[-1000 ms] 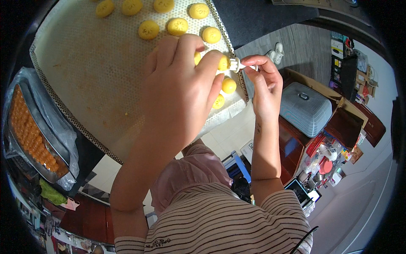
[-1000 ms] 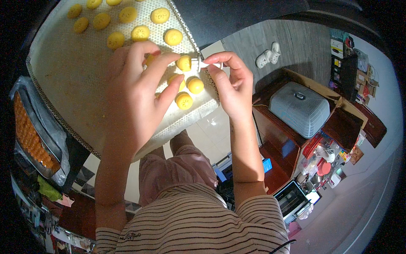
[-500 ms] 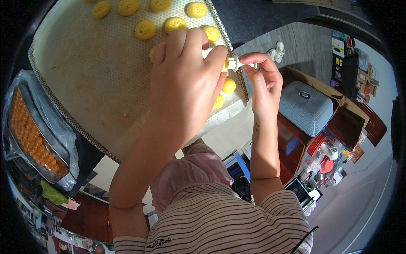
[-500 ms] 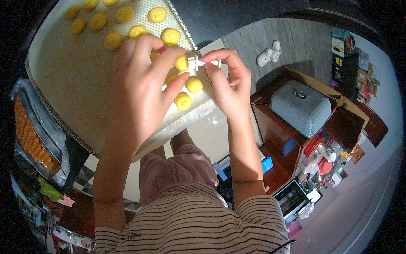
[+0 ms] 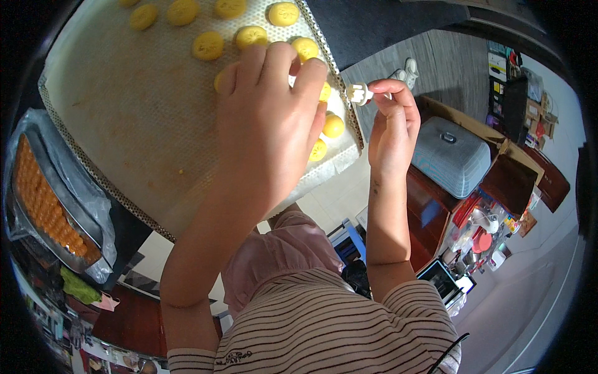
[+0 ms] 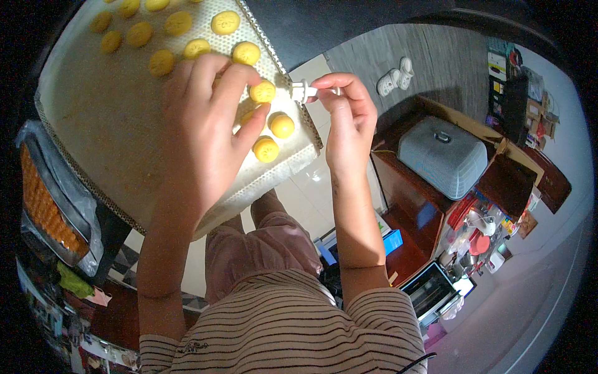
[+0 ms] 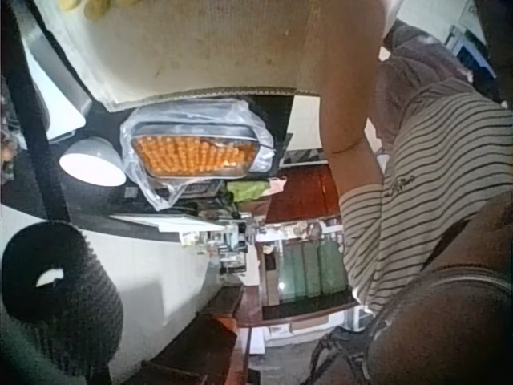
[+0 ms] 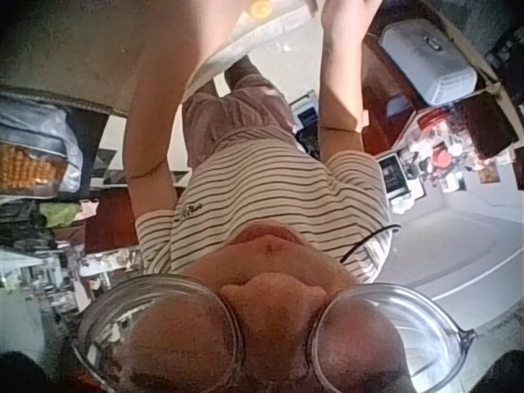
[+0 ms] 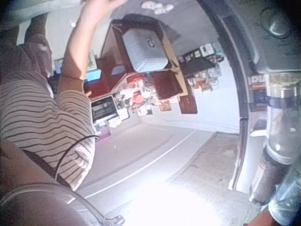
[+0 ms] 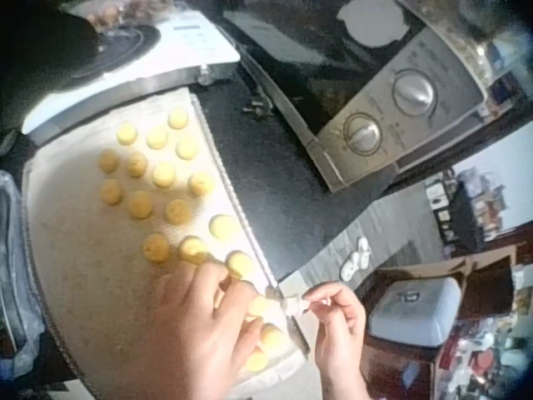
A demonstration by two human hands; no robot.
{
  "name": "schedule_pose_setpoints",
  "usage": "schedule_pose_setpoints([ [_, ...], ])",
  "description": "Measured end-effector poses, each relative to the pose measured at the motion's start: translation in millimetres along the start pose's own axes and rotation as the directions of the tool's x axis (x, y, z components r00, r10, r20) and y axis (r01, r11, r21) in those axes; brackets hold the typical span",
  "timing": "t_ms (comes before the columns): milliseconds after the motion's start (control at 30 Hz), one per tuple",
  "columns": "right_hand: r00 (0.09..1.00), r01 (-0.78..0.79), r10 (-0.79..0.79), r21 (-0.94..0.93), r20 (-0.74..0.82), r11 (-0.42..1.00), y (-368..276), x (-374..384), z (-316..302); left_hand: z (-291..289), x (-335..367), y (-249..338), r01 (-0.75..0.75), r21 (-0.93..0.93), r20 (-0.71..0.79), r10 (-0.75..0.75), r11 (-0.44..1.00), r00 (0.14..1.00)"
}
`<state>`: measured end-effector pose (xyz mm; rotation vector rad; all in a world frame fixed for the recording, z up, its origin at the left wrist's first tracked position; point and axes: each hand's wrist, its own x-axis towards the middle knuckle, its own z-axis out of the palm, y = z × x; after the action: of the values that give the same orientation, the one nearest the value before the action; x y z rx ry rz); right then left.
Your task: The person prepares cookies by using a small mold to press patterns into dough rounds on a baking sheet, then carries the tray to a refrigerator and places it inside.
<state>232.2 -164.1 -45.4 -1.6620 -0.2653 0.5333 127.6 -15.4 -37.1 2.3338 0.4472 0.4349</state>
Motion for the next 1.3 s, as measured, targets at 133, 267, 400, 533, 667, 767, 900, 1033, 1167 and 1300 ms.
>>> schedule_pose_setpoints([
  [133, 0.999, -0.008, 0.01, 0.07, -0.033, 0.997, 2.2, 1.8, -6.8, -0.1, -2.6, -1.2, 0.008, 0.014, -0.016, -0.008, 1.0, 1.0],
  [267, 0.999, 0.002, 0.001, 0.109, -0.033, 0.994, 1.4, 0.2, -9.8, -2.0, -2.5, -0.2, 0.014, 0.026, 0.001, -0.014, 1.0, 1.0],
  [400, 0.999, 0.002, 0.003, 0.114, -0.04, 0.994, 1.1, -1.2, -11.1, -2.4, -3.1, 0.3, 0.003, 0.053, -0.007, -0.002, 0.999, 1.0],
  [533, 0.999, 0.007, -0.002, 0.124, -0.037, 0.992, 0.5, -3.0, -12.4, 0.8, -5.1, -2.2, 0.0, 0.094, -0.021, 0.002, 0.996, 1.0],
  [667, 0.999, -0.006, 0.012, 0.14, -0.037, 0.99, 1.6, -5.5, -13.9, -3.1, -7.7, -6.3, -0.04, 0.112, -0.028, 0.043, 0.993, 0.999],
  [767, 0.999, -0.022, 0.027, 0.164, -0.029, 0.986, -0.9, -8.0, -16.4, -16.6, -12.9, -8.8, -0.025, 0.043, -0.064, 0.028, 0.999, 0.998],
  [900, 0.997, -0.079, 0.08, 0.279, 0.007, 0.957, -1.4, -12.5, -28.3, -60.0, -39.9, -16.0, 0.229, -0.186, 0.014, -0.231, 0.955, 0.973],
  [1033, 0.997, -0.078, 0.068, 0.303, 0.046, 0.95, -5.0, -14.3, -30.1, -93.3, -79.9, -36.2, 0.549, -0.569, 0.127, -0.595, 0.612, 0.794],
  [1167, 0.996, -0.089, 0.078, 0.306, 0.048, 0.948, -1.0, -16.8, -28.3, -91.4, -113.9, -52.6, 0.674, -0.49, 0.018, -0.766, 0.553, 0.643],
  [1300, 0.991, -0.12, 0.099, 0.287, 0.087, 0.95, -3.3, -22.6, -28.7, -83.1, -131.2, -56.4, 0.669, -0.122, -0.122, -0.68, 0.733, 0.723],
])
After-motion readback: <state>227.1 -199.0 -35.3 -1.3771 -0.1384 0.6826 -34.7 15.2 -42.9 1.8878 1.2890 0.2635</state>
